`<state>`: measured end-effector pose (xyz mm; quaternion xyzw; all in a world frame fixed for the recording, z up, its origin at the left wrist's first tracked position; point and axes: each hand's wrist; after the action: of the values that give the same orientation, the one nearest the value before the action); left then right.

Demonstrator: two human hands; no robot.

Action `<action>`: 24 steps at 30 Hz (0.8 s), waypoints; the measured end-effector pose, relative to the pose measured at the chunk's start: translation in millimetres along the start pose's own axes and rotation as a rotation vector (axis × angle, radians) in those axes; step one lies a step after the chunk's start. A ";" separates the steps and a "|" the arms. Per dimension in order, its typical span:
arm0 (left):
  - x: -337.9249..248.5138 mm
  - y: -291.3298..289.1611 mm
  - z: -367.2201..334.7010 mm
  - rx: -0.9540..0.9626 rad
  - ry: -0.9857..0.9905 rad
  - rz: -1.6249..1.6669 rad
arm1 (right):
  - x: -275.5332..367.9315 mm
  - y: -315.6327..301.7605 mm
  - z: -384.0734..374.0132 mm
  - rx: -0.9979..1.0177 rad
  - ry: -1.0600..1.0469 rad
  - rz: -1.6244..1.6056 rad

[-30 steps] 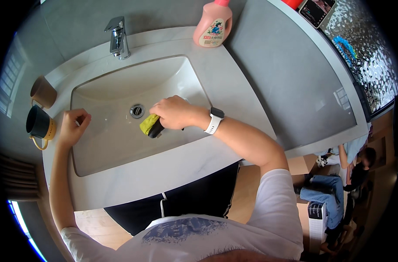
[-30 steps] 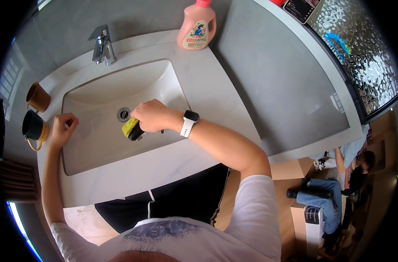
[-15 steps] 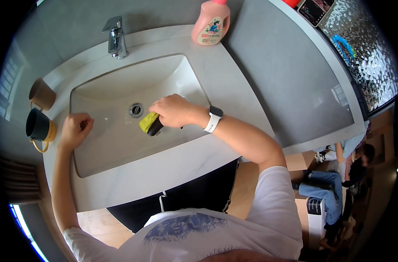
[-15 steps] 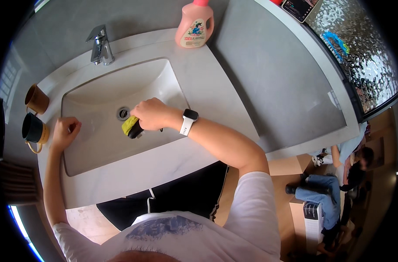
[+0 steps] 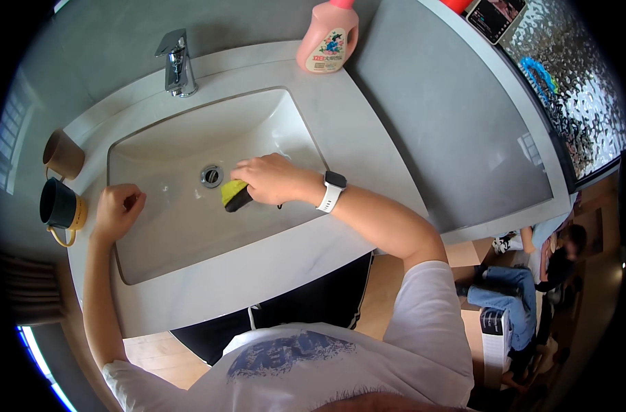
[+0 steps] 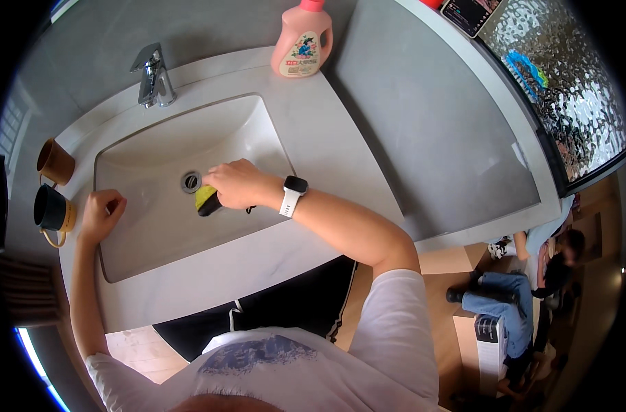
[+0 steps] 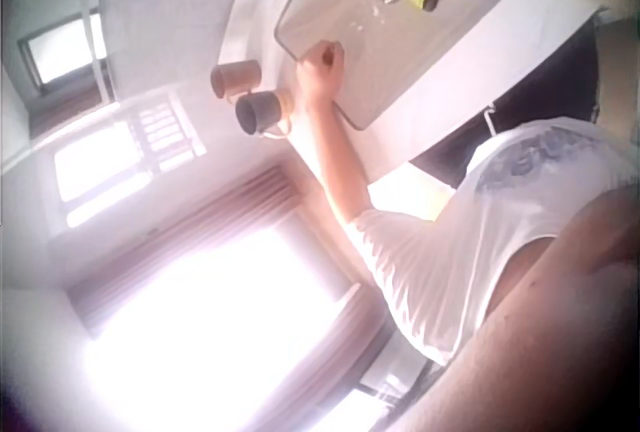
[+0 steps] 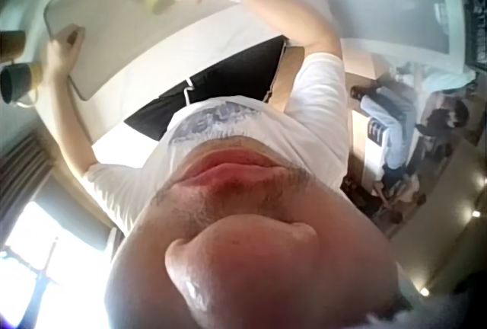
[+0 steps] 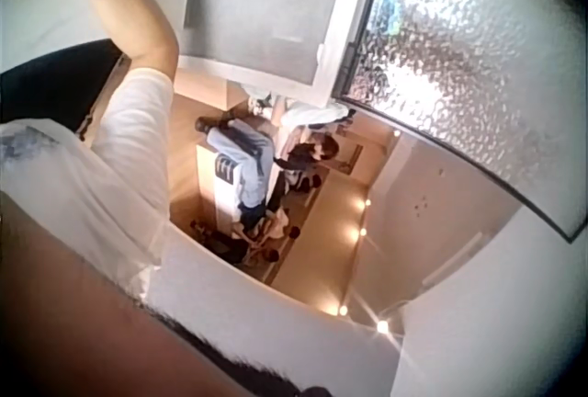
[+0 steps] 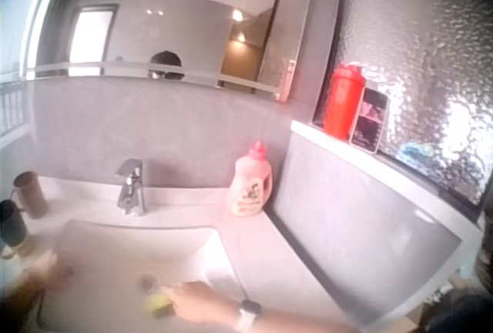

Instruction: The person cleans a small brush by first wiping it with a cloth over a sink, then by rubbing it with another yellow cleaning tool.

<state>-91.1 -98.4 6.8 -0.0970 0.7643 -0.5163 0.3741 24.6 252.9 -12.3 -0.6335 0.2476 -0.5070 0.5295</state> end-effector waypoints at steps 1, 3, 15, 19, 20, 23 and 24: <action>0.4 -0.1 0.0 -0.001 0.003 -0.002 | -0.8 0.7 0.1 -0.010 -0.025 0.011; 0.9 -0.2 0.8 0.009 -0.003 -0.002 | 0.2 -0.9 -0.2 0.021 -0.020 0.028; -3.8 -0.5 0.2 0.016 -0.009 -0.008 | -7.3 6.4 -7.1 -0.136 -0.061 0.103; -2.7 -0.1 0.6 0.018 -0.020 0.000 | 1.8 -4.0 -4.9 -0.074 -0.009 0.087; -2.8 -0.3 0.7 0.017 -0.021 0.000 | 2.3 -4.2 -4.8 -0.075 -0.010 0.087; -3.4 -0.2 -0.1 0.026 -0.029 0.008 | 3.5 -5.2 -3.3 -0.093 -0.023 0.063; -3.6 -0.1 0.0 0.022 -0.028 0.008 | 4.3 -5.5 -2.8 -0.080 -0.013 0.057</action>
<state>-88.6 -96.6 8.5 -0.0970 0.7535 -0.5219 0.3878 22.4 249.8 -5.8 -0.6501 0.2822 -0.4773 0.5195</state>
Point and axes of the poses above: each hand's wrist, its own z-axis away from the middle knuckle, its own y-axis out of the palm, x = y × z, and after that the axes turned 5 degrees about x, right-handed
